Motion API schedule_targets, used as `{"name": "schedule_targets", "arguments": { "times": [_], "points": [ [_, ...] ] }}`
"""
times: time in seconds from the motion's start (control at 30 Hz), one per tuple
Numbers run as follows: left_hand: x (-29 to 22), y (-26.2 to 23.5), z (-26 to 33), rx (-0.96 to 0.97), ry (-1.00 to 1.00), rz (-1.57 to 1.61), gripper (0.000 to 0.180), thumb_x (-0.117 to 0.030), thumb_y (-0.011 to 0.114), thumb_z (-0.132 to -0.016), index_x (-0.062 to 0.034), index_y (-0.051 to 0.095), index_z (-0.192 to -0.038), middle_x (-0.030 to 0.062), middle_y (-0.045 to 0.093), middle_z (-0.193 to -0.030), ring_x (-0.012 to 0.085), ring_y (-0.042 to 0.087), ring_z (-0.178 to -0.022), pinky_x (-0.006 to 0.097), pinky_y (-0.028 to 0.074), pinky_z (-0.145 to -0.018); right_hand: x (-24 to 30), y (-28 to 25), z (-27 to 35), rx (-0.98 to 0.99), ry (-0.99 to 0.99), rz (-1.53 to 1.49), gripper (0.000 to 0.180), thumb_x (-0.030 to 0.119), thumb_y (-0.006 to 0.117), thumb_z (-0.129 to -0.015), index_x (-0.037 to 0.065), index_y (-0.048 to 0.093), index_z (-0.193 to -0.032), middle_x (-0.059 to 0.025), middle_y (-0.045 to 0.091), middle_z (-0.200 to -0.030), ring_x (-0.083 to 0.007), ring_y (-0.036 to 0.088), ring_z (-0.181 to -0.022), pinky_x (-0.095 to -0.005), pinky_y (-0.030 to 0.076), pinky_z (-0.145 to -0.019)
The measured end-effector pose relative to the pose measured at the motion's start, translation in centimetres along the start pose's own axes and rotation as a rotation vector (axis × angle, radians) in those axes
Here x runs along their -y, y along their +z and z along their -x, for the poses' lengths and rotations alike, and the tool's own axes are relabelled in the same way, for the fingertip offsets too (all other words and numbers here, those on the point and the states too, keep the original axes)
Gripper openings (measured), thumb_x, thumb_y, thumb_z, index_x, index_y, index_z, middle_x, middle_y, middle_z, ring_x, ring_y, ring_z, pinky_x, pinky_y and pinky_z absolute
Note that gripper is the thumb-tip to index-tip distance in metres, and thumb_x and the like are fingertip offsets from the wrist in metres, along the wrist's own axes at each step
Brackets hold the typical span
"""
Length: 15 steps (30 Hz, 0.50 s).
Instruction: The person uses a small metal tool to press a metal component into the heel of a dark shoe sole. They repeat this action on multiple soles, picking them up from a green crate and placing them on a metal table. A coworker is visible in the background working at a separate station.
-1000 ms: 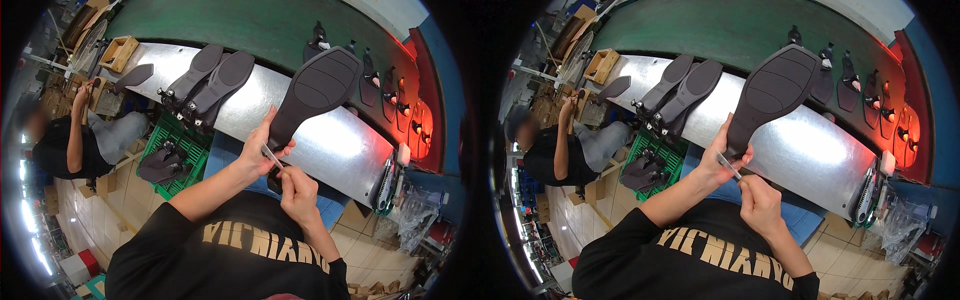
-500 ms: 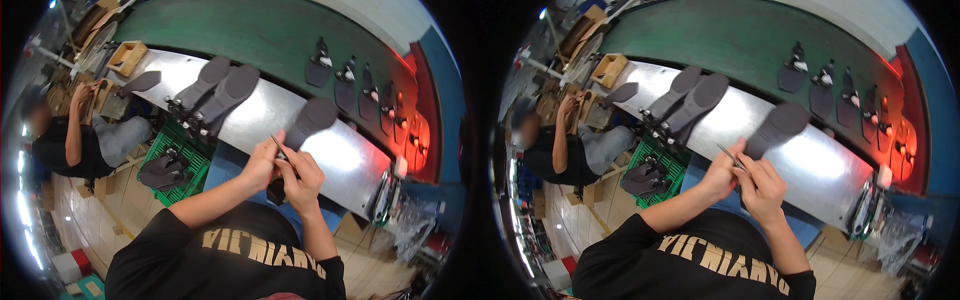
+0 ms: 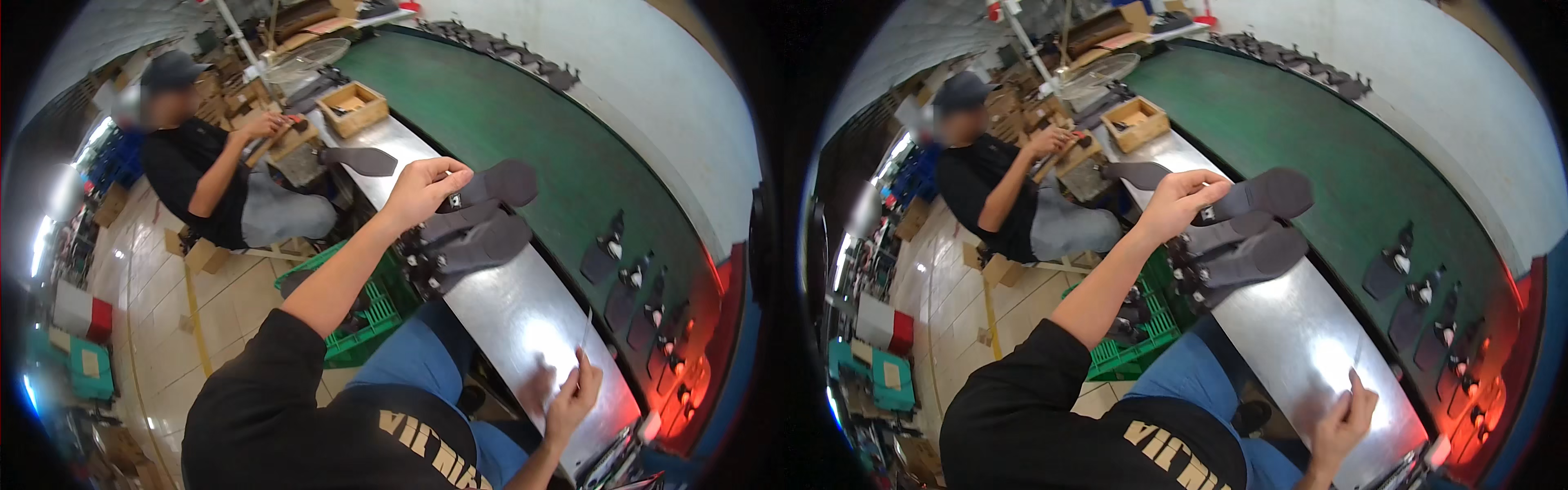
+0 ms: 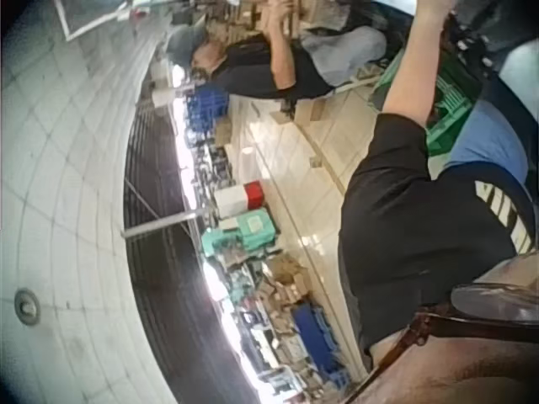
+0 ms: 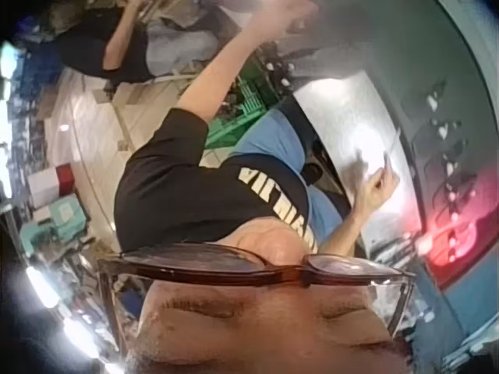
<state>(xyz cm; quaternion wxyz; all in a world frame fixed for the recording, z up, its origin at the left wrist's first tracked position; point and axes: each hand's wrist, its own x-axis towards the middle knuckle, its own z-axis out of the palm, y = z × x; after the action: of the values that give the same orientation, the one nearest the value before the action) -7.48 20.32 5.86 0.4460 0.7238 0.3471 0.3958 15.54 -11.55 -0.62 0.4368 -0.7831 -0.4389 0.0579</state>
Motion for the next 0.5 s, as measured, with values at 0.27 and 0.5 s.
{"name": "schedule_targets", "arguments": {
  "times": [0.27, 0.5],
  "points": [
    [11.1, -8.2, -2.3, 0.240, -0.280, -0.322, 0.030, -0.027, 0.075, -0.083, 0.0015, 0.074, -0.094, 0.0041, 0.073, -0.085, 0.0107, 0.063, -0.078, 0.027, 0.050, -0.073, -10.2, -6.3, 2.4, -0.159, 0.147, 0.417, 0.038, -0.001, 0.053, -0.085, 0.004, 0.062, -0.121, -0.0142, 0.055, -0.082, -0.0289, 0.054, -0.076, -0.0393, 0.043, -0.071],
    [4.7, -7.1, -5.7, 0.488, -0.215, -0.933, 0.035, -0.038, 0.076, -0.075, -0.0049, 0.076, -0.086, 0.0156, 0.072, -0.079, 0.0232, 0.069, -0.072, 0.034, 0.052, -0.069, -10.7, -9.2, 2.3, -0.138, 0.311, 0.621, 0.030, 0.016, 0.053, -0.094, 0.008, 0.063, -0.121, -0.0213, 0.058, -0.100, -0.0373, 0.056, -0.092, -0.0434, 0.045, -0.081]
  ]
}}
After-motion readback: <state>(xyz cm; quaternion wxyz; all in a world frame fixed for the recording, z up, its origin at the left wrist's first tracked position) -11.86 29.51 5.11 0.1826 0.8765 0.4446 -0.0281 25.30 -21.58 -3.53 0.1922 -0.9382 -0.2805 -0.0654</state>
